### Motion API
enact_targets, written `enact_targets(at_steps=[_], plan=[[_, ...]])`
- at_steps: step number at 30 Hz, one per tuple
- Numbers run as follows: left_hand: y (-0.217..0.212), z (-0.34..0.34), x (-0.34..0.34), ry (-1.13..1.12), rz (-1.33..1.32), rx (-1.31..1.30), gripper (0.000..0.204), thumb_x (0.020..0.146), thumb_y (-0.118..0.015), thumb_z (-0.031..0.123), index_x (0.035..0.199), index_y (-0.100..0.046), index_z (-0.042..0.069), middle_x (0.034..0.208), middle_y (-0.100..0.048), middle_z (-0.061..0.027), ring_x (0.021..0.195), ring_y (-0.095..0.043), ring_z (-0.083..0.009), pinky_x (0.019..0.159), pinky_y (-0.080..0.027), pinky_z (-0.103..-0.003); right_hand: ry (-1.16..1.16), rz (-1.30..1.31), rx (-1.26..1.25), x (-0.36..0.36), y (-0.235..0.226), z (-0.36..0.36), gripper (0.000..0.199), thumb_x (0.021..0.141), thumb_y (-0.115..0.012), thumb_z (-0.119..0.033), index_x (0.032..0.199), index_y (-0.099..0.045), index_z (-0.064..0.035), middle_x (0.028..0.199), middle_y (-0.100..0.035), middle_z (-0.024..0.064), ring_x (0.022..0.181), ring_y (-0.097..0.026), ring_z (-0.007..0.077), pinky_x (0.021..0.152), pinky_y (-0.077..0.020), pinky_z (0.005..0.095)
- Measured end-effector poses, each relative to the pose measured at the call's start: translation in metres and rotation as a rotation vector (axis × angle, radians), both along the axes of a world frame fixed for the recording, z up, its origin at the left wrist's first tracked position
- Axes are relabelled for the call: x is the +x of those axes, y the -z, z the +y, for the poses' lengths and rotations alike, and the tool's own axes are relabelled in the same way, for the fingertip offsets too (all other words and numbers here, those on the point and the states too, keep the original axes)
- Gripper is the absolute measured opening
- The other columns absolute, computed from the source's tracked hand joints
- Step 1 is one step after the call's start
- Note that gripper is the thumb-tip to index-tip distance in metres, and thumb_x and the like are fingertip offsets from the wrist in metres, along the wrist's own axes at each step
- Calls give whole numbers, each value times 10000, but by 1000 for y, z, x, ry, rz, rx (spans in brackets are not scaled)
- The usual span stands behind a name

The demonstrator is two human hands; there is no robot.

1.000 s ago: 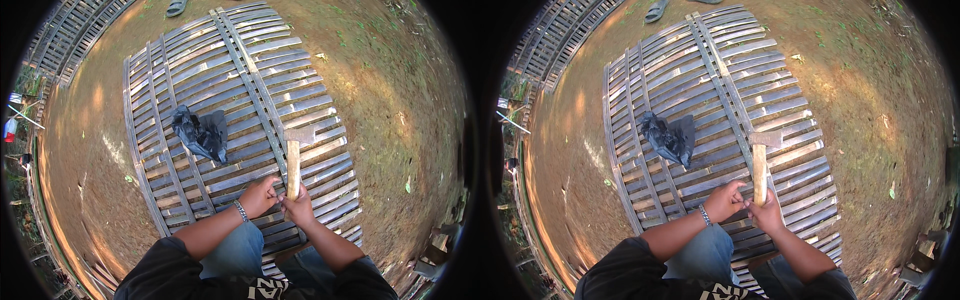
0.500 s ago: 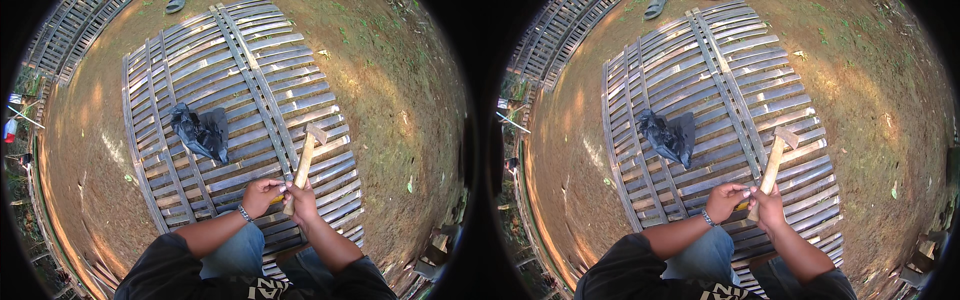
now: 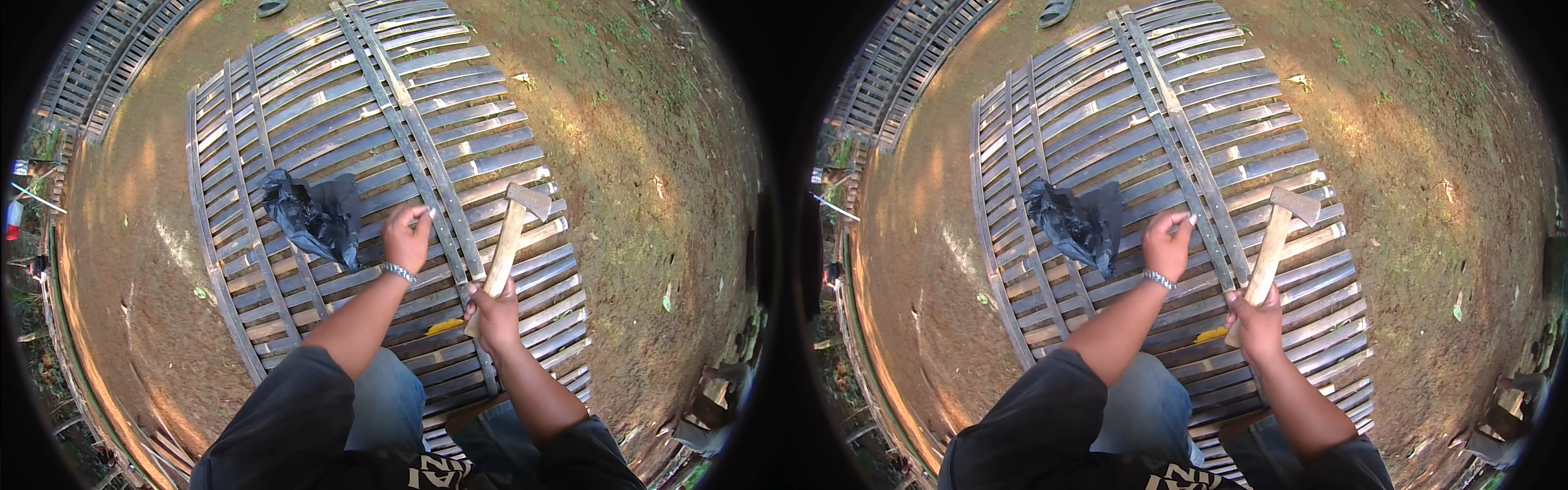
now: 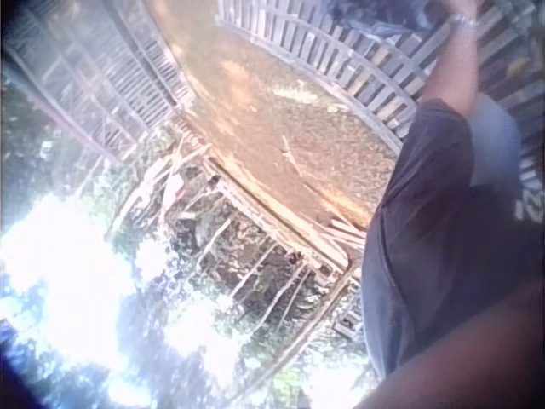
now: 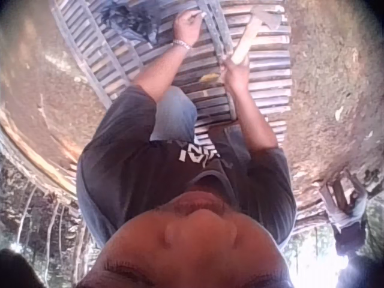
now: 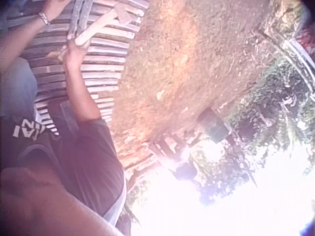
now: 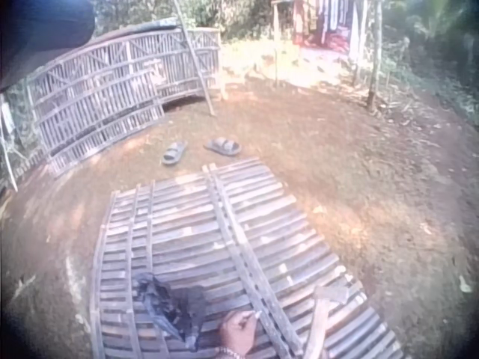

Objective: The person uses a hammer to drive nails into a wooden pallet structure. They repeatedly pick up nails from a black plastic bag, position them on the wood, and strike them with the hammer. Another person is visible in the background working with wood.

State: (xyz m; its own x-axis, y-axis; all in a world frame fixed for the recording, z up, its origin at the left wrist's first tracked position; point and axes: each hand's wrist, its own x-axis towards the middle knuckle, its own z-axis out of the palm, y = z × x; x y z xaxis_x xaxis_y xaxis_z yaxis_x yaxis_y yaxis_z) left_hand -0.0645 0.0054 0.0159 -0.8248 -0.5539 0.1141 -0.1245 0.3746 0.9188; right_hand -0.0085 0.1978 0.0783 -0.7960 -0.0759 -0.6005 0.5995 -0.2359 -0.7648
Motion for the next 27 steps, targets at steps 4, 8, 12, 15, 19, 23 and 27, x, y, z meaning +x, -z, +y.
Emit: enact_targets(at_steps=[4,8,12,15,19,23,27], plan=[[41,-29,-45,-18,24,-312,140,858,-798,222,870,-775,84,915,-744,-74,910,-684,-291,863,-486,-407,-89,-5,-29,17,10,7,375,896,-715,72,1157,-471,-43,925,-645,96,598,-623,151,514,-531,291],[54,-28,-55,-14,7,-396,111,853,-793,222,848,-773,113,914,-735,-30,930,-666,-252,875,-456,-405,-167,-64,-39,29,11,7,378,904,-727,54,1159,-469,-54,892,-645,66,584,-620,128,507,-525,282],[56,-25,-56,-18,13,-408,95,854,-790,206,836,-768,116,905,-732,-22,910,-663,-241,860,-455,-408,-260,-86,51,32,26,5,421,912,-716,52,1234,-465,-52,868,-628,58,594,-619,131,524,-529,283],[55,-26,-56,-26,31,-415,88,851,-790,198,832,-765,115,898,-731,-26,895,-665,-243,854,-457,-406,-331,-34,190,21,29,-1,384,933,-710,18,1229,-474,-47,846,-618,43,599,-614,113,533,-519,267],[54,-26,-58,-35,45,-409,80,852,-783,180,823,-754,111,891,-728,-30,873,-665,-249,835,-459,-408,-458,212,476,-2,32,0,345,972,-674,-72,1274,-514,-24,866,-644,97,663,-640,165,596,-515,314],[55,-30,-58,0,40,-436,68,845,-775,159,819,-736,110,883,-723,-29,874,-661,-251,829,-458,-411,-605,457,700,-30,28,-2,397,967,-622,-127,1340,-518,-38,959,-692,282,916,-691,477,799,-538,517],[54,-31,-57,16,20,-436,56,841,-763,134,815,-720,110,889,-723,-30,885,-659,-254,833,-455,-412,-707,499,773,-46,31,-5,460,969,-600,-101,1408,-477,-35,1057,-677,320,966,-659,531,829,-531,562]])
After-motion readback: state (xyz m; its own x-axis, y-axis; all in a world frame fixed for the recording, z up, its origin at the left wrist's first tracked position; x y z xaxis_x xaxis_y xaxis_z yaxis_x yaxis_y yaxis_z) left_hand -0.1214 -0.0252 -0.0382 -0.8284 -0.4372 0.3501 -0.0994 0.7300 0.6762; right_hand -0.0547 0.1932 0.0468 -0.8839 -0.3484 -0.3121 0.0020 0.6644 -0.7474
